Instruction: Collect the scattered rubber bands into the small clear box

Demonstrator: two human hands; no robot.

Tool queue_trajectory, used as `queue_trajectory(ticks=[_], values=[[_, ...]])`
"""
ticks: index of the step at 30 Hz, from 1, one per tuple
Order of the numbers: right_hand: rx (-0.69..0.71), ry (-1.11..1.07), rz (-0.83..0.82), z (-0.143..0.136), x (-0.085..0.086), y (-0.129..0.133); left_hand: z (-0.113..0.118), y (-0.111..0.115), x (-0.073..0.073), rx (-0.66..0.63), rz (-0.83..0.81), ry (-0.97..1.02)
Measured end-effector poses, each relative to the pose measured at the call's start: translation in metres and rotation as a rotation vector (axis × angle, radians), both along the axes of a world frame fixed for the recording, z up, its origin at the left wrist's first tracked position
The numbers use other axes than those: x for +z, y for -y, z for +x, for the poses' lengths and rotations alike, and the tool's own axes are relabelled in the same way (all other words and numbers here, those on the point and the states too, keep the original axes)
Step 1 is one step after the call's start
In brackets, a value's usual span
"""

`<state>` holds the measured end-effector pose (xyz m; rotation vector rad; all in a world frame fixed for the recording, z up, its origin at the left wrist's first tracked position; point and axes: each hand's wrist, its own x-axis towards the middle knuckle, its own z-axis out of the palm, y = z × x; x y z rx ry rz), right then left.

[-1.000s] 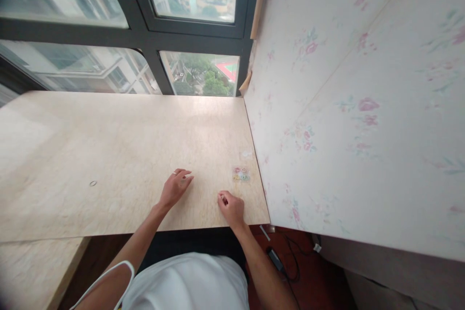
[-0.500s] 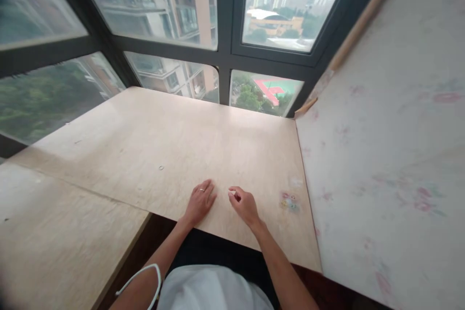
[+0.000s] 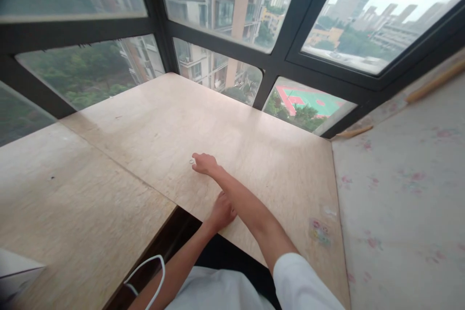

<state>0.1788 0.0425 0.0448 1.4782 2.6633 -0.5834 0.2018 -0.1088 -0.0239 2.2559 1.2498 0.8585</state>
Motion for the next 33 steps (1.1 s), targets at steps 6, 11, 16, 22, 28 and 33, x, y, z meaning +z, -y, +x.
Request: queue_trajectory(ticks=[6, 11, 16, 22, 28, 33], values=[[0.098, 0.113, 0.012, -0.018, -0.017, -0.017, -0.003, 0.001, 0.000, -0.012, -0.017, 0.039], [0.172, 0.107, 0.000, -0.008, -0.023, -0.018, -0.005, 0.001, 0.002, -0.015, -0.009, 0.010], [0.134, 0.017, -0.043, 0.007, -0.028, -0.014, -0.006, 0.001, 0.003, -0.011, -0.009, 0.012], [-0.036, -0.284, -0.164, 0.028, -0.036, -0.002, -0.007, 0.001, 0.008, -0.021, -0.031, 0.010], [-0.341, -0.739, -0.385, 0.055, -0.038, 0.018, -0.006, 0.000, 0.009, -0.038, -0.020, 0.007], [-0.584, -1.117, -0.519, 0.100, -0.031, 0.053, -0.003, -0.002, 0.005, -0.011, -0.023, -0.030]])
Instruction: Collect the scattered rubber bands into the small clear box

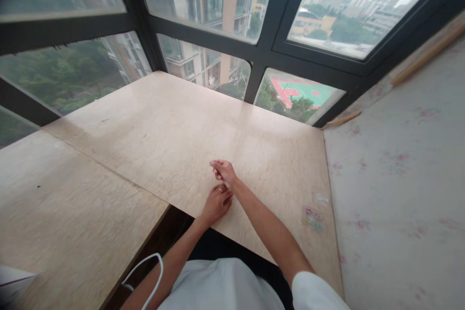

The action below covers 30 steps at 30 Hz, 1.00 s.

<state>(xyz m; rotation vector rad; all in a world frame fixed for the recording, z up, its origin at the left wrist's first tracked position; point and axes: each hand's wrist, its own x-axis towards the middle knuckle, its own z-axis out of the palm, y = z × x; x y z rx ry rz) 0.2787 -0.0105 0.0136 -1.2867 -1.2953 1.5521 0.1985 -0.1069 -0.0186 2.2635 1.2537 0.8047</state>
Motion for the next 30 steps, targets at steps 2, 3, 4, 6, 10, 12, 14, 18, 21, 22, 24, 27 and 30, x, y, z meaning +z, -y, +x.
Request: queue_trajectory(ticks=[2, 3, 4, 6, 10, 12, 14, 18, 21, 22, 24, 27, 30], values=[[-0.094, -0.112, -0.042, 0.025, 0.003, 0.019, 0.000, -0.001, -0.001, -0.007, 0.026, -0.001], [-0.142, -0.159, -0.058, 0.040, 0.005, 0.030, 0.001, -0.001, -0.002, -0.015, 0.041, -0.003], [-0.192, -0.199, -0.071, 0.054, 0.006, 0.041, 0.000, -0.001, -0.002, -0.022, 0.054, -0.009], [-0.294, -0.256, -0.090, 0.085, 0.006, 0.064, 0.000, -0.002, -0.004, -0.028, 0.078, -0.023], [-0.513, -0.299, -0.095, 0.144, 0.007, 0.117, 0.000, -0.004, -0.008, -0.023, 0.112, -0.031], [-0.616, -0.302, -0.084, 0.170, 0.008, 0.145, 0.001, -0.005, -0.009, -0.022, 0.122, -0.034], [-0.720, -0.291, -0.071, 0.194, 0.009, 0.171, 0.001, -0.006, -0.008, -0.023, 0.123, -0.036], [-0.971, -0.177, -0.036, 0.235, 0.012, 0.211, 0.002, -0.008, -0.008, -0.023, 0.130, -0.038], [-1.099, -0.012, 0.032, 0.261, 0.014, 0.226, 0.002, -0.009, -0.008, -0.028, 0.144, -0.049], [-1.116, 0.055, 0.050, 0.267, 0.015, 0.228, 0.002, -0.009, -0.008, -0.031, 0.147, -0.053], [-1.107, 0.198, 0.068, 0.278, 0.016, 0.229, 0.002, -0.009, -0.009, -0.032, 0.154, -0.054], [-0.992, 0.450, 0.048, 0.288, 0.017, 0.225, 0.002, -0.010, -0.010, -0.038, 0.158, -0.050], [-0.802, 0.789, -0.065, 0.295, 0.017, 0.219, 0.003, -0.010, -0.011, -0.037, 0.150, -0.049]])
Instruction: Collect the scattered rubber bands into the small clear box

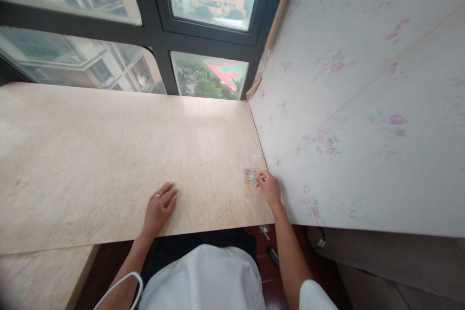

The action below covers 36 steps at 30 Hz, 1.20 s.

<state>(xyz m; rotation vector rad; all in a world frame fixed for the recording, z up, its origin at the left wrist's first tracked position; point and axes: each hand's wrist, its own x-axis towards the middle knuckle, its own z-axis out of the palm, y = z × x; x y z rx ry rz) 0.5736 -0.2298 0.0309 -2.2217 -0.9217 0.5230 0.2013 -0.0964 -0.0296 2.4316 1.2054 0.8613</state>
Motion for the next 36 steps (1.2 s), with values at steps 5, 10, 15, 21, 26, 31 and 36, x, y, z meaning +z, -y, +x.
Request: queue_trajectory(ticks=[5, 10, 15, 21, 26, 31, 36], values=[[0.032, 0.116, -0.159, 0.007, 0.003, -0.004, 0.001, 0.000, 0.000, 0.010, -0.003, 0.018], [0.036, 0.104, -0.059, 0.007, 0.008, -0.001, 0.001, 0.001, 0.001, 0.000, 0.027, 0.005], [0.144, 0.127, -0.086, 0.001, 0.012, -0.001, 0.001, 0.000, 0.001, -0.004, 0.037, -0.008], [0.373, 0.357, -0.342, -0.003, 0.023, -0.019, 0.002, 0.001, 0.002, 0.006, 0.025, -0.005], [0.481, 0.422, -0.489, 0.000, 0.030, -0.038, 0.002, 0.001, 0.003, 0.014, 0.029, 0.001], [0.534, 0.426, -0.592, 0.001, 0.034, -0.046, 0.002, 0.000, 0.002, 0.010, 0.002, 0.004], [0.540, 0.432, -0.654, -0.002, 0.038, -0.049, 0.002, 0.000, 0.001, 0.012, 0.013, 0.008]])
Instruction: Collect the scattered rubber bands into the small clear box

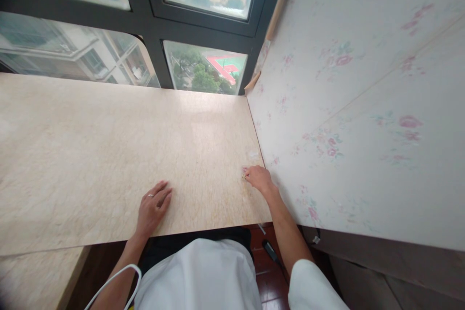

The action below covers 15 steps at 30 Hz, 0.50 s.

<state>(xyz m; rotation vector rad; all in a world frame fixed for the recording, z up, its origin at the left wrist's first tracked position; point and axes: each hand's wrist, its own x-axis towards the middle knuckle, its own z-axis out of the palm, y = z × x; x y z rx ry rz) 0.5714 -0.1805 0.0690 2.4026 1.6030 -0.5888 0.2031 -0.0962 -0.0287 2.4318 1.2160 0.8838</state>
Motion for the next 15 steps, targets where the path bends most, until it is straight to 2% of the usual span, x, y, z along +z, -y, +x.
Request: queue_trajectory(ticks=[7, 15], values=[[0.015, 0.033, 0.007, -0.0046, 0.0044, -0.0024, 0.0007, 0.0001, 0.0011, 0.004, 0.004, 0.011], [-0.001, 0.068, 0.115, -0.0017, 0.0033, 0.0044, 0.0016, 0.0010, 0.0037, 0.008, -0.006, 0.007]])
